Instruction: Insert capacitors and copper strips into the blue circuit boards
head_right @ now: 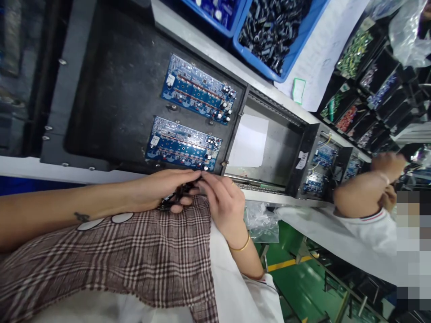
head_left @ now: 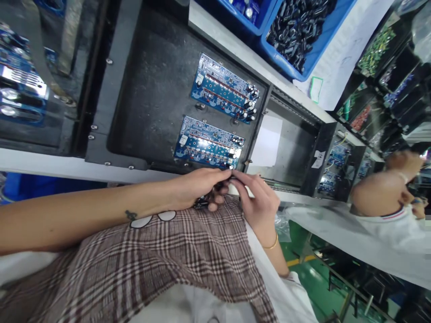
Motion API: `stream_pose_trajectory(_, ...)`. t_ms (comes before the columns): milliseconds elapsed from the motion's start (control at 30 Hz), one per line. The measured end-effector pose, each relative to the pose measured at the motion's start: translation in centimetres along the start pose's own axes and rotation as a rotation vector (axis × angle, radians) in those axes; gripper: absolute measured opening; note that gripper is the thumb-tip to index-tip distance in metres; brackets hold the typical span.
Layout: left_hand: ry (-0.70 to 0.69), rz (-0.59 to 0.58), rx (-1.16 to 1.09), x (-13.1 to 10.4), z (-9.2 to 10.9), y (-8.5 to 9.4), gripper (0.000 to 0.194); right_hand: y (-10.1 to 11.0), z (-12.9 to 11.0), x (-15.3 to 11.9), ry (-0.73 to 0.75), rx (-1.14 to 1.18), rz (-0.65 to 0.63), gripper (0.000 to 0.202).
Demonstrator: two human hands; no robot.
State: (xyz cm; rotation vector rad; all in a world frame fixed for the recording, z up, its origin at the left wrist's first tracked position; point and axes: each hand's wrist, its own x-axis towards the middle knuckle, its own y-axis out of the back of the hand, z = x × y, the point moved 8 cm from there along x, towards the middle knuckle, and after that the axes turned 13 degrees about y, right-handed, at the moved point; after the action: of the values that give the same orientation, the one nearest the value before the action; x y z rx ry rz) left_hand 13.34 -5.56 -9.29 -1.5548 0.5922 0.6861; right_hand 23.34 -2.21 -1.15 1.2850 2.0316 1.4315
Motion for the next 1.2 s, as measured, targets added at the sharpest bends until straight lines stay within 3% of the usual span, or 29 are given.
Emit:
stream_pose_trajectory(133,-0.021,-0.038,0.031,-0.1,0.1,-0.5,0.016,-0.8,2.6,0.4,-0.113,-0.119,-0.027,0.022)
stream_pose_trajectory(233,-0.014,-0.056,0.075,-0.4,-0.1,-0.4,0.020,-2.0,3.9,0.7,-0.123,-0.130,-0.091,0.024)
stream_pose_trajectory(333,-0.022,-0.039,0.096,-0.6,-0.1,0.0,0.027,-2.2,4.1,1.0,-0.106,-0.156,-0.119,0.023)
stream_pose_trajectory(600,-0.060,-0.010,-0.070,-1.0,0.8,0.8,0.012,-2.3,3.8,1.1,-0.067,-0.201,-0.189,0.023)
stream_pose_trajectory(733,-0.040,-0.041,-0.044,-1.0,0.9,0.3,0.010,-2.7,3.5,0.8,0.005,-0.273,-0.215,0.026)
stream_pose_trajectory(967,-0.055,-0.006,0.030,-1.1,1.2,0.3,0.020,-2.9,3.7,-0.2,0.125,-0.226,-0.134,0.019)
stream_pose_trajectory(1200,-0.075,0.040,0.133,-1.3,1.8,0.3,0.027,-3.3,2.6,1.3,0.328,-0.181,-0.323,0.030)
